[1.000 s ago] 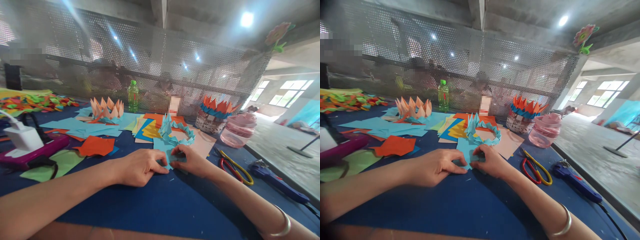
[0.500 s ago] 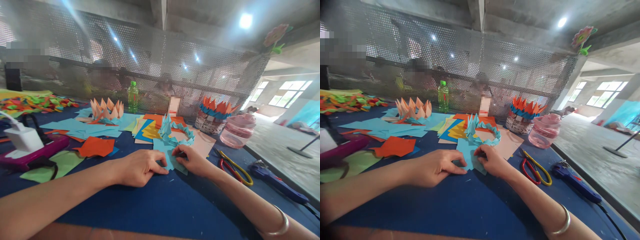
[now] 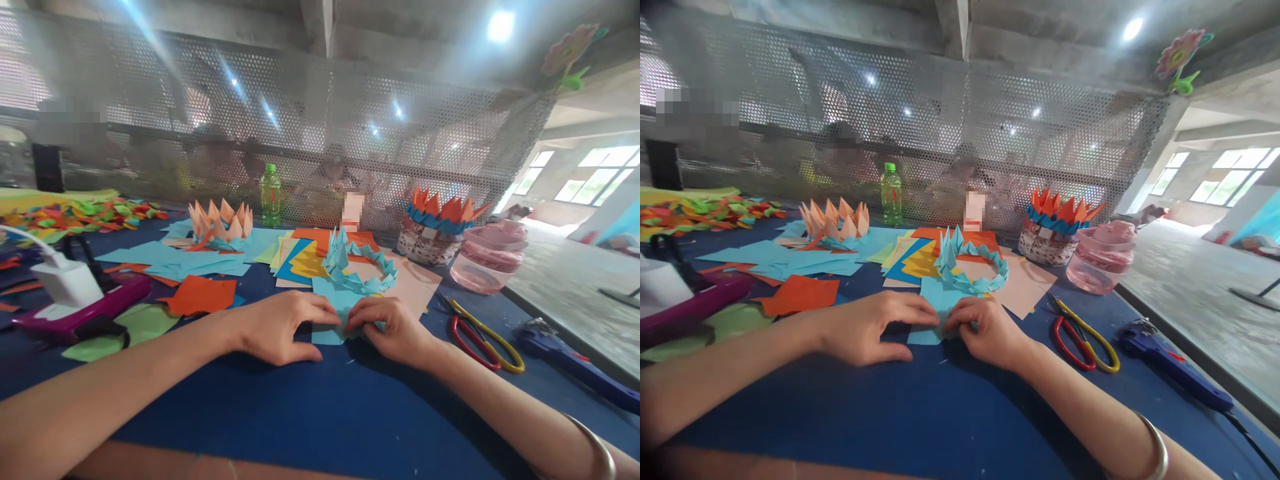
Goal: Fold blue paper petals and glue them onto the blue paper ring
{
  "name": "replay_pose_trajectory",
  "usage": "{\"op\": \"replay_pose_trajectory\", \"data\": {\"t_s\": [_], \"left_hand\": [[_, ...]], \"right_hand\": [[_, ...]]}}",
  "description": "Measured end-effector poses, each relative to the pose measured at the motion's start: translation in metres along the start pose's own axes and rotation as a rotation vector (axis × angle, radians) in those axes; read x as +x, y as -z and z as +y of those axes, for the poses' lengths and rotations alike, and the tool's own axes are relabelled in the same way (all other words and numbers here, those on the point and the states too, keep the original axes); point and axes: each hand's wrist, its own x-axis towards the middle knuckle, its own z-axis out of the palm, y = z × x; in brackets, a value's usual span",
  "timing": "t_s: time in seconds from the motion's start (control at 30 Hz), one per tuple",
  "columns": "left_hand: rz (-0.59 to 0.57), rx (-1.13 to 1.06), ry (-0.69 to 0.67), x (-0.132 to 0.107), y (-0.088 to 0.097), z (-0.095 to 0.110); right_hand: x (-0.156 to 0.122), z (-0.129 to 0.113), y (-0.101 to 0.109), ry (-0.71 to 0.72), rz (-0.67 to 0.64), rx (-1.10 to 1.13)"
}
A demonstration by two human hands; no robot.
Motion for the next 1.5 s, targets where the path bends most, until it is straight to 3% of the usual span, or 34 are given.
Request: {"op": "replay_pose_trajectory", "data": {"t_s": [0.3, 0.5, 0.67, 0.93, 1.17, 1.5], "left_hand": [[-0.025, -0.022, 0.021, -0.001, 0.008, 0.001], [0.065, 0.101, -0.007, 0.001, 0.006, 0.004], [0.113, 0.031, -0.042, 0.003, 0.001, -0.003], [0.22, -0.197, 0.139, 0.008, -0.013, -0.008], [0.311, -0.164, 0.274, 0.017, -0.023, -0.008], [0.304, -0.131, 0.333, 0.024, -0.029, -0.004]], "right_hand": [[0.0, 0.0, 0.002, -0.029, -0.006, 0.012], [0.0, 0.005, -0.001, -0.018, -0.003, 0.037], [0.001, 0.006, 0.0, 0.023, -0.007, 0.037], [0.002, 0.004, 0.006, 0.13, -0.101, 0.139], [0.001, 0.005, 0.008, 0.138, -0.124, 0.157], [0.001, 0.005, 0.008, 0.145, -0.129, 0.155]]}}
